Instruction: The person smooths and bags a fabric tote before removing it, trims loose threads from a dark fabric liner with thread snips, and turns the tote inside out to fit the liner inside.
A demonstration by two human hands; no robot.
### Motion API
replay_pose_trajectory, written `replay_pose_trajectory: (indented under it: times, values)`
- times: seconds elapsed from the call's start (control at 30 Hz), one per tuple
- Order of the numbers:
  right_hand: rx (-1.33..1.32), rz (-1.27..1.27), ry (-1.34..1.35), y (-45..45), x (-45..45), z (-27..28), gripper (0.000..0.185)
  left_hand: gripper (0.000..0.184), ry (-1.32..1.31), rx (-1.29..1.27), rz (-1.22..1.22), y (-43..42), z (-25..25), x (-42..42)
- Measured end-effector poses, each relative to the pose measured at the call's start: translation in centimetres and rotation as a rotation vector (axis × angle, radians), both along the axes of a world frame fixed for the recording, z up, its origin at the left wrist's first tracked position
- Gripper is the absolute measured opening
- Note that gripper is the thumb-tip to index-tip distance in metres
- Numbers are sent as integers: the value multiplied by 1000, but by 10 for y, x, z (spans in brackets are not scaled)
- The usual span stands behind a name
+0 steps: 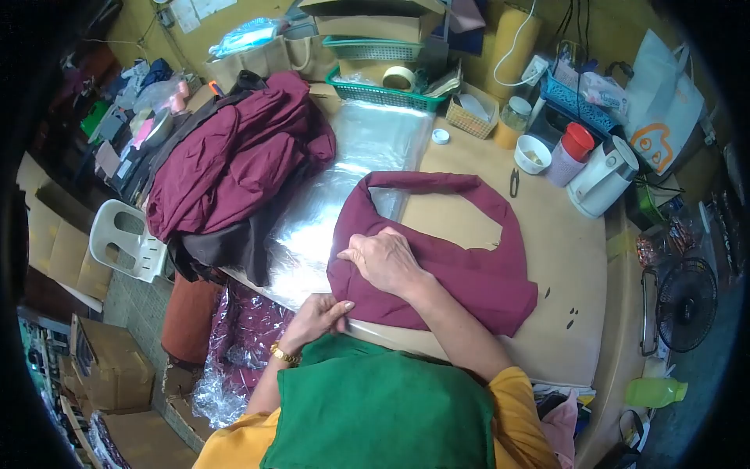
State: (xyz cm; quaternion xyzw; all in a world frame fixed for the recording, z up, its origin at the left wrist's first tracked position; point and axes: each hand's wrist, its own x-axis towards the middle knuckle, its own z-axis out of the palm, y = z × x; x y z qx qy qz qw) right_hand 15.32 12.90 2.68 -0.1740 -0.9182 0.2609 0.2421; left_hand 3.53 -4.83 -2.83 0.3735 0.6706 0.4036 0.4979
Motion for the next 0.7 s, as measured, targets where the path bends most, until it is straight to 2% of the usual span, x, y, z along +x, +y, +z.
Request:
replay_pose_trajectory:
  times: [0.03, 0.07, 0.1, 0.13, 0.17, 0.23, 0.27, 0.33, 0.37, 0.4, 0.47, 0.57, 0.6, 0.63, 0.7]
  values:
    - [-97, 60, -74, 3, 6, 6, 33, 39, -5, 2, -6, 0, 17, -1]
    - [-126, 58, -141, 7, 16, 16, 37, 41, 339, -22, 93, -2, 37, 0]
    - [-161, 55, -210, 10, 30, 29, 45, 51, 682, -46, 187, -2, 50, -1]
    - [-233, 67, -363, 16, 43, 40, 65, 65, 851, 157, 172, 2, 50, -6]
    - [-144, 85, -398, 20, 56, 42, 69, 82, 1010, 369, 154, 7, 50, -9]
    - [-111, 90, -575, 19, 75, 57, 67, 93, 1075, 506, 49, 34, 92, 14]
    - [-121, 68, -580, 20, 85, 57, 67, 105, 1079, 535, -86, 46, 92, 18]
    - [-98, 56, -742, 22, 106, 58, 61, 78, 1155, 496, -257, 66, 94, 28]
    - [-106, 32, -748, 24, 120, 56, 61, 64, 1198, 469, -352, 72, 90, 30]
    - [-59, 1, -763, 26, 137, 51, 59, 64, 1187, 487, -370, 75, 90, 30]
    - [10, -47, -712, 26, 173, 47, 49, 39, 1189, 483, -440, 77, 92, 27]
    - [13, -89, -661, 20, 215, 45, 40, 24, 1209, 509, -472, 69, 95, 26]
    - [-22, -138, -759, 17, 219, 50, 33, 24, 1201, 518, -485, 68, 90, 24]
    - [-28, -149, -762, 16, 226, 49, 33, 17, 1193, 500, -505, 66, 81, 20]
    - [-66, -193, -695, 16, 241, 39, 21, 11, 1184, 485, -533, 62, 66, 16]
